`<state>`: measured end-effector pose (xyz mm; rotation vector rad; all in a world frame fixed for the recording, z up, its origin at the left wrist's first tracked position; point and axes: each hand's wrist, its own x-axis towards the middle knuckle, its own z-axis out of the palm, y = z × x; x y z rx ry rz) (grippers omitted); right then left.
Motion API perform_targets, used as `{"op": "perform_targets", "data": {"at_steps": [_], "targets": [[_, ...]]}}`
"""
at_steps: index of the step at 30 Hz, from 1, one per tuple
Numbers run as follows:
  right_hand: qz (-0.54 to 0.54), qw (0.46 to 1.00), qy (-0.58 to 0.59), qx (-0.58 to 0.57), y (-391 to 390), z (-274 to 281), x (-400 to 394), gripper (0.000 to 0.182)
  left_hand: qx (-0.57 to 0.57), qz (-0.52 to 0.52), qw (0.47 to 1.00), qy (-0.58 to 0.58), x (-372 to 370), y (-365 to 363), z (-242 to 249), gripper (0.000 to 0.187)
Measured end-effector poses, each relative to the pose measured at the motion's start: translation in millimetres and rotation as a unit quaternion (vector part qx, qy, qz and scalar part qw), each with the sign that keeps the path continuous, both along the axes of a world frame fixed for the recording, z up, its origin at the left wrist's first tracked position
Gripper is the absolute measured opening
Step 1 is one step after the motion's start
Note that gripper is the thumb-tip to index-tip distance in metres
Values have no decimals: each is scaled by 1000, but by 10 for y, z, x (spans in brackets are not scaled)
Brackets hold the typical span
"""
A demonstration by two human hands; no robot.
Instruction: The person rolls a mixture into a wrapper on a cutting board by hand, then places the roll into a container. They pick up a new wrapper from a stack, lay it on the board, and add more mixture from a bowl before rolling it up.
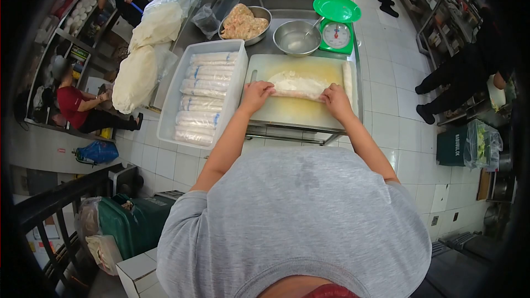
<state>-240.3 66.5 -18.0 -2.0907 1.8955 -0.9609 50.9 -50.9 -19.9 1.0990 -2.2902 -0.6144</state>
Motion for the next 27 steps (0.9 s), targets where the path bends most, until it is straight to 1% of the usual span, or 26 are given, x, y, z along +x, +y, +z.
{"op": "perform_targets", "data": {"at_steps": [2,5,9,11,12,15,18,20,23,26,27], "targets": [[-20,999,33,-34,-51,-18,40,18,-10,6,1000,-4,-19,-8,5,15],[9,994,17,-108,-27,268,341,18,-40,17,999,-13,-58,-28,-8,15],[23,996,44,-71,-64,61,436,24,-94,30,994,-39,-97,-40,28,18],[18,996,53,-68,-97,-50,402,28,-147,22,989,-19,-195,56,91,21],[16,996,40,-82,-84,-4,413,25,-172,17,985,-9,-281,145,161,24],[20,993,16,-113,-42,132,475,20,-186,-71,980,27,-564,376,232,30],[37,992,25,-116,-67,51,481,19,-177,-48,983,23,-708,449,138,30],[44,993,35,-105,-75,-41,467,19,-185,-57,981,4,-707,431,50,29],[50,994,14,-98,-73,4,457,18,-193,-69,979,-6,-715,393,5,28],[44,988,8,-150,-150,38,518,15,-183,-83,979,-17,-716,298,-15,27],[49,990,16,-132,-174,19,521,16,-177,-88,980,-22,-720,275,-4,26]]}}
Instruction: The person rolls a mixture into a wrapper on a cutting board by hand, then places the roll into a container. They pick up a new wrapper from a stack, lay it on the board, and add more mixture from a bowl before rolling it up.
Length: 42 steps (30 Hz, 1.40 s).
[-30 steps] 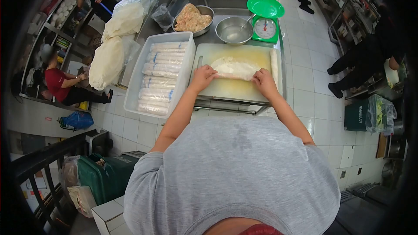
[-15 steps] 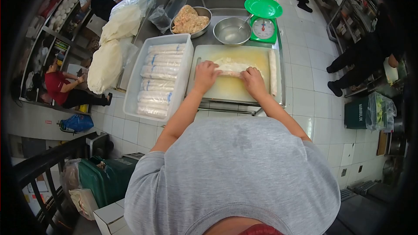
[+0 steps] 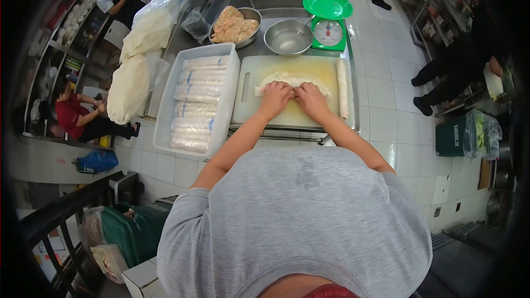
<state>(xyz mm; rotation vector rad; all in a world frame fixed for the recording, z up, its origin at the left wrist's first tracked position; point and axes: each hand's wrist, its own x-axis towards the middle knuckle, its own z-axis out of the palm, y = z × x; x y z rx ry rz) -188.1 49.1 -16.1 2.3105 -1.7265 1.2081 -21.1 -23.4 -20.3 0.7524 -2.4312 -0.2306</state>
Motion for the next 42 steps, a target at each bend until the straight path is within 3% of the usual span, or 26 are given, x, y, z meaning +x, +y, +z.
{"op": "perform_targets", "data": {"at_steps": [3,6,8,11,17,21,24,27,30,33,38,42], "targets": [[18,999,18,47,-76,-95,-11,19,13,-11,1000,-26,25,-26,76,26],[35,997,21,64,-159,-123,-113,22,-42,25,998,44,35,107,192,26],[32,997,28,67,-179,-94,-150,24,-26,25,999,26,72,45,106,24],[-22,1000,18,-9,-165,97,-75,26,17,13,1000,6,89,-94,47,23],[28,993,51,101,-322,-42,-224,28,81,1,995,-65,37,-399,5,22],[8,995,60,82,-405,-90,-270,27,13,27,1000,1,-29,-330,191,22],[-9,997,55,60,-417,-52,-255,24,42,21,996,-73,16,-397,206,24],[-13,997,67,33,-414,43,-133,23,48,20,996,-75,0,-525,87,26],[7,994,94,63,-459,-2,-151,23,63,21,997,-46,-29,-626,24,29],[0,994,91,65,-540,-42,-208,22,-4,50,996,67,-86,-528,150,26],[-48,989,139,9,-639,-70,-179,15,0,30,999,-29,-19,-604,154,24],[-24,994,109,20,-664,-46,-74,21,16,43,996,-73,-41,-762,75,24]]}}
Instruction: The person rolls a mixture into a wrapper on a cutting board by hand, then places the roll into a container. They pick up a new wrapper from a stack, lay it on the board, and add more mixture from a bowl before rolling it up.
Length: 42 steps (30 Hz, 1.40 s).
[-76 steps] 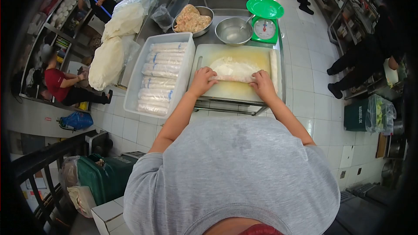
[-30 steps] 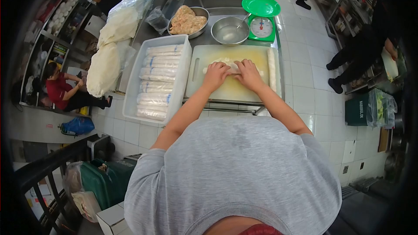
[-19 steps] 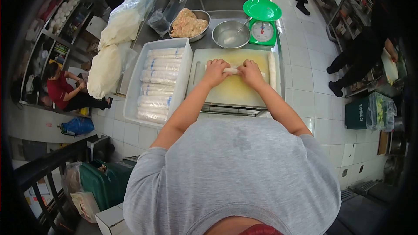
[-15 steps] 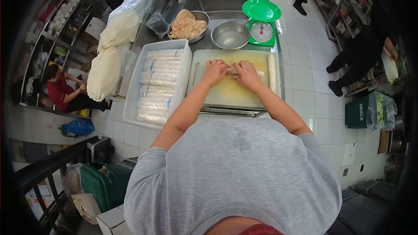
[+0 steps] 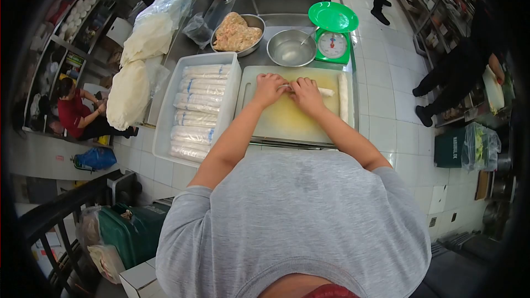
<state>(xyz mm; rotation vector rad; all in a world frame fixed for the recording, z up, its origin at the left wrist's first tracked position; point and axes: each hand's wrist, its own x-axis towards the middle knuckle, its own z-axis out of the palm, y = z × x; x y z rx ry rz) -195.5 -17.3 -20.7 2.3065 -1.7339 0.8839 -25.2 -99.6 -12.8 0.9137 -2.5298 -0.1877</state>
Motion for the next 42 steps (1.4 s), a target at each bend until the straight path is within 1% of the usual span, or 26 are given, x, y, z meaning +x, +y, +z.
{"op": "perform_targets", "data": {"at_steps": [3,6,8,11,12,14,15,18,19,20,21,23,24,26,27,28,29,30,32,33,35,36,38,39,41,42], "targets": [[-6,999,24,27,-103,-60,-33,27,39,9,999,1,20,-52,-13,27],[-42,999,17,7,-174,-72,-55,34,-6,83,983,164,55,57,-24,29],[-86,996,23,-27,-202,-53,-16,39,-2,124,967,223,146,126,-4,31],[-11,1000,23,17,-138,4,31,44,2,151,946,287,296,177,25,31],[-2,999,28,44,-155,36,20,44,6,156,940,303,339,224,10,31],[15,994,35,100,-192,93,12,44,36,156,933,322,378,347,76,29],[11,994,45,98,-217,101,9,44,53,156,929,330,402,409,94,29],[5,993,65,99,-330,106,-24,44,144,140,896,397,351,557,99,33],[9,993,65,102,-391,52,-28,43,203,149,877,408,325,625,130,35],[12,992,66,105,-447,2,-39,42,261,156,855,419,299,691,164,37],[17,987,31,159,-486,18,-48,41,317,163,830,428,274,739,189,40],[26,963,-41,265,-563,37,-37,39,449,187,741,464,252,804,212,47],[48,948,-97,299,-583,69,-6,40,511,198,688,476,241,819,222,50],[94,902,-207,366,-612,123,59,41,620,226,539,523,173,792,243,57],[131,859,-285,403,-525,287,124,43,666,236,456,541,145,781,241,61],[166,807,-360,437,-329,566,232,45,659,164,457,575,140,783,227,63],[199,746,-431,467,-174,712,339,47,647,91,455,605,141,778,208,65],[216,802,-391,397,-108,629,430,49,631,17,452,630,133,771,202,66],[242,888,-304,244,5,401,592,54,576,57,455,676,27,814,437,63],[218,918,-259,209,111,500,651,56,548,77,456,697,3,829,525,62],[164,963,-166,133,363,936,705,61,548,49,468,692,42,786,543,58],[180,966,-164,83,451,1044,700,62,549,34,474,688,61,773,553,57],[211,965,-157,-17,577,1182,693,66,547,11,451,705,62,837,768,55],[224,962,-156,-18,601,1204,697,66,546,-1,439,713,56,882,914,55],[249,956,-154,-22,629,1241,716,66,541,-28,479,690,55,997,1165,54],[246,951,-186,-18,641,1269,726,66,538,-40,499,678,63,1029,1224,53]]}}
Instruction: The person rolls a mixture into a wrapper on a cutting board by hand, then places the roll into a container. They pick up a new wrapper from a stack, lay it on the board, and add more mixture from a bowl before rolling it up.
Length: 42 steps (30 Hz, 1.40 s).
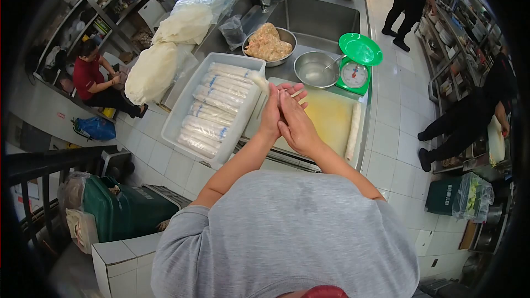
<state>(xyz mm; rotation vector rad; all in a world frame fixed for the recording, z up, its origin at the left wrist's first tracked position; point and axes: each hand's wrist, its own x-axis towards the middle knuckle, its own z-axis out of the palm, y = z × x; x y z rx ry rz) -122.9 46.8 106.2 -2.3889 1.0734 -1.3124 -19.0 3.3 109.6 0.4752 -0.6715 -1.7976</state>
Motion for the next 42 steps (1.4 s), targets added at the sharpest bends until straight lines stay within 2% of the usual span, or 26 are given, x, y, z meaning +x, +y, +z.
{"op": "perform_targets", "data": {"at_steps": [2,5,8,9,10,11,13,14,17,19,20,22,23,25,26,29,32,35,38,41,42], "targets": [[-2,998,-61,25,23,52,17,66,-26,-4,1000,-10,23,3,17,53],[-26,998,-5,-50,50,95,-29,64,-57,25,998,2,79,-70,34,51],[-85,994,-62,12,166,27,-58,59,-91,37,995,24,172,-97,144,51],[-70,987,-106,95,164,30,-60,56,-104,35,993,31,187,-92,178,51],[-54,971,-149,179,165,31,-60,52,-110,43,992,37,187,-86,185,41],[-38,946,-190,261,169,31,-58,49,-130,61,989,-14,198,-67,210,36],[49,925,-199,319,66,-170,-119,44,-171,97,974,-117,241,-15,355,27],[92,911,-203,347,14,-280,-173,42,-172,80,974,-121,299,-27,400,24],[217,813,-278,464,-9,-294,-285,37,-164,32,981,-101,408,-67,488,19],[202,816,-274,468,-30,-309,-307,41,-141,5,989,-47,372,-46,490,20],[195,817,-273,469,-37,-311,-310,44,-163,47,981,-97,343,-39,483,18],[69,929,-238,275,18,-169,-243,46,-204,130,950,-195,252,-26,477,18],[4,962,-214,170,61,-60,-214,47,-231,168,934,-213,186,-12,494,16],[-35,987,-145,51,167,245,-246,50,-282,241,896,-245,55,38,583,12],[-54,993,-109,-9,211,381,-263,51,-290,204,906,-231,70,20,526,11],[-104,986,50,-119,266,613,-208,54,-227,171,891,-355,78,66,509,20],[-146,982,62,-106,251,545,-158,57,-271,241,818,-446,43,30,399,26],[-167,978,73,-100,263,528,-184,60,-261,248,818,-449,-25,137,450,32],[-174,978,74,-88,305,522,-166,63,-288,273,778,-487,-46,168,465,32],[-167,978,68,-109,289,541,-166,57,-314,269,758,-506,-42,141,439,35],[-166,977,73,-113,275,549,-175,54,-321,265,722,-552,-26,106,384,31]]}}
